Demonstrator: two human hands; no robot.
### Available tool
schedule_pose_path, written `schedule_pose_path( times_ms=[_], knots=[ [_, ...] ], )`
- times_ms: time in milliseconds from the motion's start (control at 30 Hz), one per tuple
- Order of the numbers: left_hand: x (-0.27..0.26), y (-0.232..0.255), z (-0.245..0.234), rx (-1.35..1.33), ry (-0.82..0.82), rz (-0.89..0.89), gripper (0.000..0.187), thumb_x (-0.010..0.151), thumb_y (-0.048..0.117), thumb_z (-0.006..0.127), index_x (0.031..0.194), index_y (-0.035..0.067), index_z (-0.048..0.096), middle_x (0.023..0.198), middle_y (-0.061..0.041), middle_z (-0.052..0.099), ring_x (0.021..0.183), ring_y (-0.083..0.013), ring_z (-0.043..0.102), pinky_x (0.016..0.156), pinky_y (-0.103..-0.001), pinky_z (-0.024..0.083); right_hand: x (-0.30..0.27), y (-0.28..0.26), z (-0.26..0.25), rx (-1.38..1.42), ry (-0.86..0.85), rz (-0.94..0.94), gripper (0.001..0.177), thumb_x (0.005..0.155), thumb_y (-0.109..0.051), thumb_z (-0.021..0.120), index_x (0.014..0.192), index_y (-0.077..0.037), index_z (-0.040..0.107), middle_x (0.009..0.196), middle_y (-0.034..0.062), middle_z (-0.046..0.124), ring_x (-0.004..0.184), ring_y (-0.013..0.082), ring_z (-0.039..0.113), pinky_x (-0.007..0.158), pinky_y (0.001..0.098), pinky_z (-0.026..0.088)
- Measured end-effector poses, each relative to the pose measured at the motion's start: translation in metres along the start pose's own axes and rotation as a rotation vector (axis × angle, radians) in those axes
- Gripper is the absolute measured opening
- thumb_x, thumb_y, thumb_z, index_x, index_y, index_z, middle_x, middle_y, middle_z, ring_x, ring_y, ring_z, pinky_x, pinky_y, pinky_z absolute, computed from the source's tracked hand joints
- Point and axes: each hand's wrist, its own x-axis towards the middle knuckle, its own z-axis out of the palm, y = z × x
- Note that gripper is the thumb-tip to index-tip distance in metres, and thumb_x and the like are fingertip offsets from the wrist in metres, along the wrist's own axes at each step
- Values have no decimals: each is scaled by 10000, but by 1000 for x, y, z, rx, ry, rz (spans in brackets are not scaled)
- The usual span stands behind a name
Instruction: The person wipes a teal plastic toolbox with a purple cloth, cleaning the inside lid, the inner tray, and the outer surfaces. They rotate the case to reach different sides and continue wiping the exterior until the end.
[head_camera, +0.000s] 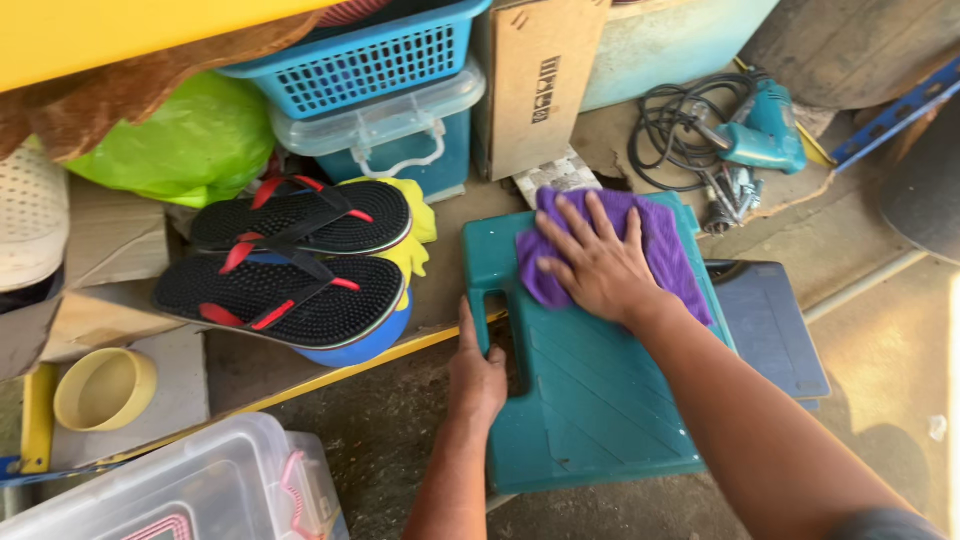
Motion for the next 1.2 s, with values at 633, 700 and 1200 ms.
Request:
schedule_pose_path(
  times_ms=[633, 700, 1200],
  knots=[
    [-36, 50, -16, -532, -80, 154, 187, 866, 161, 613, 996, 31, 582, 772, -70, 631, 641, -188, 636, 544, -401, 557, -175, -29, -20, 455, 307, 224, 575, 1009, -400, 484, 1560, -250, 412, 1622, -11, 408, 1588, 260, 195, 1263, 519, 113],
    [-54, 74, -34, -339, 17, 281, 240, 871, 178, 636, 976, -38, 617, 772, -157, 625, 657, -256, 601, 563, -449, 503, -172, -35, -31, 633, 317, 245, 521, 1038, -342, 472, 1548, -246, 437, 1618, -15, 422, 1586, 248, 219, 1287, 484, 153],
    [-144, 145, -100, 558, 72, 677, 381, 888, 324, 667, 1055, -14, 608, 964, -284, 716, 961, -471, 681, 897, -534, 519, -149, -80, -41, 565, 809, -391, 469, 862, 18, 670, 1320, -76, 621, 1448, 153, 588, 1427, 389, 500, 1267, 447, 325]
  ],
)
